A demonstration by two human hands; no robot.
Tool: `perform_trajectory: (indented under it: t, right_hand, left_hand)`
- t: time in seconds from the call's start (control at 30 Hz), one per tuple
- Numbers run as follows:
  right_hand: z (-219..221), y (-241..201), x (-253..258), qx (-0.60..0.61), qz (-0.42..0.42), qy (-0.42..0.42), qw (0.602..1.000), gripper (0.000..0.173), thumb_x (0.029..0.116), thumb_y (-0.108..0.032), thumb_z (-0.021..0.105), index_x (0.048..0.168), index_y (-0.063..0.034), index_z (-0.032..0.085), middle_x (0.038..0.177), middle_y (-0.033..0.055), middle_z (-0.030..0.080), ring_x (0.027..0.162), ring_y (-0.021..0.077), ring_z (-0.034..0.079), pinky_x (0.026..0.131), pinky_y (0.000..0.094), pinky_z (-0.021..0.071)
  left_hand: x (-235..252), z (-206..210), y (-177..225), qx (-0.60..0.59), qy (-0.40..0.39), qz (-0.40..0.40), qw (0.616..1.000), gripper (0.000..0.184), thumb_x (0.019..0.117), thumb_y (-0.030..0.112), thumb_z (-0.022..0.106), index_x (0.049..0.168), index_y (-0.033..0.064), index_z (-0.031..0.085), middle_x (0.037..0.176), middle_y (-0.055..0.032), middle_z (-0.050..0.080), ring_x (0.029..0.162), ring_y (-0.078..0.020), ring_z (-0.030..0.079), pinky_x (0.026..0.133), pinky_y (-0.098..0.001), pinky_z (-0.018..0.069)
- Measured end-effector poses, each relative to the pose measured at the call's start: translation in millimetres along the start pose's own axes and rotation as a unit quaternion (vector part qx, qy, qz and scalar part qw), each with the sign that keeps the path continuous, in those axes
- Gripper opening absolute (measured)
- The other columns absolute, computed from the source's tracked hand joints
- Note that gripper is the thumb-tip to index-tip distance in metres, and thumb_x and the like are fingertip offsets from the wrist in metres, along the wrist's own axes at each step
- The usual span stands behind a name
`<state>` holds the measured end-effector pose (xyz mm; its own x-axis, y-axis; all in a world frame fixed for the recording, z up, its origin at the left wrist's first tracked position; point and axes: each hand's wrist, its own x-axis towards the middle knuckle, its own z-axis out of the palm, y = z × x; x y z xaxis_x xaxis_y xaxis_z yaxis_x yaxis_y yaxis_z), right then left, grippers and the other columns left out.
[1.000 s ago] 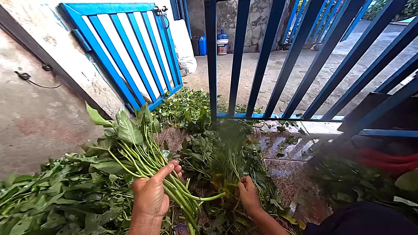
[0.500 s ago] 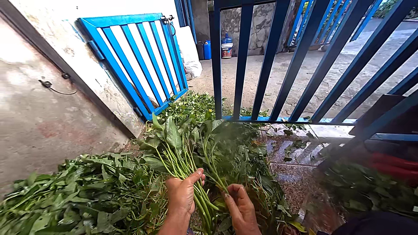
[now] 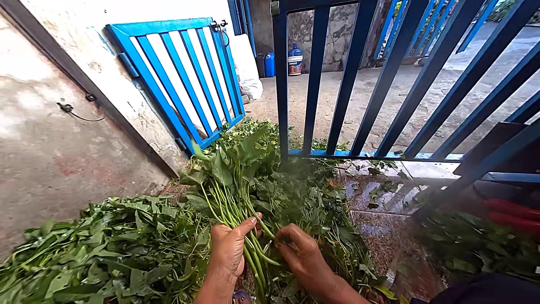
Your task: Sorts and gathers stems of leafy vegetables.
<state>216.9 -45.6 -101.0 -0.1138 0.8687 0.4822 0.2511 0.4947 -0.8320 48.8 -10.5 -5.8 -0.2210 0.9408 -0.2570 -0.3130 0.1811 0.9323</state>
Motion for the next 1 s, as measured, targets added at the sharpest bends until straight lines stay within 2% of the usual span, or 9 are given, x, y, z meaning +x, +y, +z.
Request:
perform_trajectory:
  t: [0.13,0.27,0.4,0.57,0.63,0.73,0.8,0.9,1.0]
  right_hand:
    - [-12,-9,24,-0.056,0.053,-0.099,0.992,0.025,0.1007,-0.019,0.059,0.119,-0.0096,0.073,0.1,0.0074,0.069,0.089,0.015,0.067,0.081,0.0322,0.0578]
    - [-1,-21,27,-0.105,0.047,-0.133,0.985,0.029,0.105,-0.028,0.054,0.106,-0.0057,0.073,0.092,0.01,0.066,0.083,0.0187,0.066,0.075,0.0345,0.0569]
    - [6,-26,17,-0.163,0.086,-0.18,0.966,0.032,0.1044,-0.024,0.04,0.097,-0.0023,0.063,0.091,0.0143,0.063,0.088,0.0272,0.067,0.075,0.0435,0.0551]
    - [-17,14,-41,-0.206,0.093,-0.191,0.955,0.031,0.1009,-0.019,0.044,0.098,0.0036,0.065,0.098,0.0207,0.068,0.096,0.0356,0.069,0.083,0.0519,0.0564]
    - [-34,28,-72,-0.237,0.223,-0.335,0.884,0.035,0.1037,-0.02,0.045,0.113,0.0054,0.067,0.117,0.0263,0.067,0.114,0.042,0.065,0.097,0.0589,0.0507]
    - [-46,59,-107,-0.279,0.368,-0.537,0.706,0.045,0.1032,-0.041,0.055,0.134,-0.0089,0.065,0.138,0.0326,0.055,0.12,0.0521,0.06,0.095,0.0711,0.0481]
    - [-48,71,-107,-0.301,0.385,-0.518,0.702,0.052,0.0957,-0.046,0.068,0.137,-0.0134,0.065,0.14,0.0348,0.053,0.116,0.0553,0.06,0.092,0.0742,0.0488]
    - [-41,91,-74,-0.321,0.383,-0.368,0.784,0.036,0.1028,-0.029,0.054,0.132,-0.0111,0.066,0.134,0.0237,0.061,0.117,0.0438,0.064,0.095,0.0638,0.0524]
    - [-24,120,-45,-0.349,0.463,-0.278,0.766,0.036,0.1048,-0.028,0.048,0.125,-0.0082,0.07,0.131,0.0199,0.065,0.123,0.0382,0.063,0.099,0.0601,0.0521]
  left_hand:
    - [-1,-1,4,-0.008,-0.004,0.017,1.0,0.029,0.0844,-0.019,0.068,0.111,-0.0146,0.059,0.091,-0.0279,0.073,0.07,-0.0328,0.073,0.063,-0.0402,0.0632]
    - [1,1,-1,0.006,0.027,0.044,0.999,0.031,0.0782,-0.021,0.073,0.105,-0.0148,0.06,0.084,-0.0261,0.072,0.065,-0.031,0.072,0.061,-0.038,0.063]
    - [1,3,-3,0.002,0.074,0.085,0.994,0.03,0.0784,-0.023,0.071,0.104,-0.0132,0.057,0.072,-0.0229,0.07,0.058,-0.0288,0.071,0.055,-0.0366,0.0629]
    - [13,-29,32,-0.013,0.175,0.198,0.964,0.04,0.0785,-0.018,0.074,0.114,-0.0052,0.059,0.078,-0.014,0.072,0.061,-0.024,0.072,0.057,-0.0379,0.0635]
    - [17,-50,49,-0.019,0.204,0.233,0.951,0.043,0.08,-0.015,0.074,0.117,-0.003,0.056,0.08,-0.0125,0.072,0.065,-0.0238,0.073,0.061,-0.0397,0.0647]
    - [20,-67,58,-0.046,0.259,0.295,0.919,0.052,0.0772,-0.014,0.077,0.122,-0.0012,0.053,0.085,-0.0119,0.072,0.071,-0.0242,0.073,0.067,-0.0409,0.0646]
    - [21,-71,58,-0.068,0.283,0.31,0.905,0.058,0.0776,-0.013,0.078,0.127,-0.0003,0.051,0.094,-0.0125,0.07,0.08,-0.0247,0.073,0.074,-0.0422,0.0645]
    - [18,-65,52,-0.1,0.252,0.253,0.929,0.041,0.0854,-0.009,0.072,0.121,0.0019,0.056,0.097,-0.0108,0.068,0.082,-0.0229,0.071,0.075,-0.0405,0.0637]
    - [14,-52,45,-0.093,0.211,0.184,0.955,0.028,0.0901,-0.008,0.068,0.115,0.0014,0.059,0.094,-0.0118,0.07,0.078,-0.0229,0.072,0.07,-0.0396,0.0636]
